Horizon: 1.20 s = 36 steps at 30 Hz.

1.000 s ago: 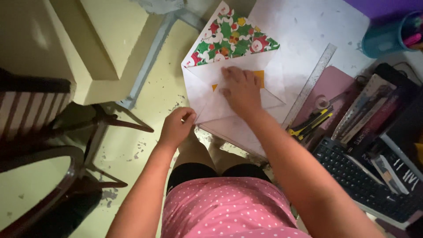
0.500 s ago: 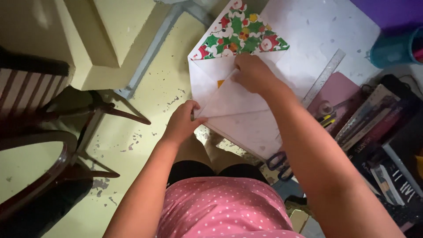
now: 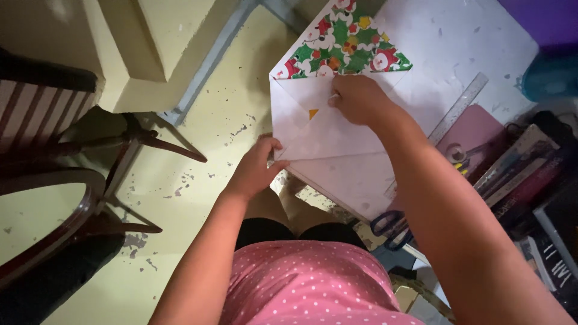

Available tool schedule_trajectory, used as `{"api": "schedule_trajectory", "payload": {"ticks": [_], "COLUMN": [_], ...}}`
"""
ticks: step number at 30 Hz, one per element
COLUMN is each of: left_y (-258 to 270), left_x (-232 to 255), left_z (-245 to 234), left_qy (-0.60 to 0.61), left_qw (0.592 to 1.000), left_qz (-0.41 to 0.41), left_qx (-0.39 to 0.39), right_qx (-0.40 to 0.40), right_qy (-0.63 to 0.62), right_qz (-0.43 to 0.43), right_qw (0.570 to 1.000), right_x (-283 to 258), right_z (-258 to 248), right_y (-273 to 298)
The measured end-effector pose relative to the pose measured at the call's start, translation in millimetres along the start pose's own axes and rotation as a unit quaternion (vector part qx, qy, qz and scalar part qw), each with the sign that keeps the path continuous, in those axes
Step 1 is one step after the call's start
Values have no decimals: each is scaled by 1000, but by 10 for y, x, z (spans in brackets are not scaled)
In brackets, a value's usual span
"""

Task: The person is using tape and scissors to attach an envelope to decorative paper and fold it, possibly for a gift or card.

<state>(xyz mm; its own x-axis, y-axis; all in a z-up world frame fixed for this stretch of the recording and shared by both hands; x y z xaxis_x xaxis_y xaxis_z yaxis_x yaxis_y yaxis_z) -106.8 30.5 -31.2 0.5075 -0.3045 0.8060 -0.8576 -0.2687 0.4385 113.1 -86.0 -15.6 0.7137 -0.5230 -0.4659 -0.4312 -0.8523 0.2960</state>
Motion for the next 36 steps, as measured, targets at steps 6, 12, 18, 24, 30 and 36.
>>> {"api": "schedule_trajectory", "payload": {"ticks": [6,12,18,24,30,36], "left_y": [27,42,-3,9,24,-670], "left_x": [-42,22,-72,86,1062,1203], "left_z": [15,-7,39,7,-38,125], "left_qy": [18,15,27,-93,-253,-197], "left_qw": [1000,1000,999,991,910,944], "left_qz": [-2,12,-32,75,242,226], "left_qx": [-3,18,13,58,221,136], "right_qx": [-18,-46,-43,-17,-10,34], "right_qy": [-14,27,51,22,29,-25], "right_qz": [26,26,38,32,31,60], "right_qw": [999,998,997,999,999,997], "right_x": [-20,-5,58,63,181,178], "right_z": [-23,48,119,132,274,141], "right_y": [21,-38,-28,-58,-74,-97]}}
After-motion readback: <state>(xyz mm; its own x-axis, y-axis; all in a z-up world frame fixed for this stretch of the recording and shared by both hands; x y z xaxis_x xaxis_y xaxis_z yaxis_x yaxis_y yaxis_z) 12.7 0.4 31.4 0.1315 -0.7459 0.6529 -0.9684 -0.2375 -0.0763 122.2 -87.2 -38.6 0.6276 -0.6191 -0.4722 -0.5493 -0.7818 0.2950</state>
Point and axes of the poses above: each hand's wrist, its own y-axis away from the middle knuckle, its own z-axis out of the palm, x = y × z, the point moved 10 cm from there along -y, towards the middle knuckle, and after that the axes turned 10 degrees about -z, right-handed, at the moved point
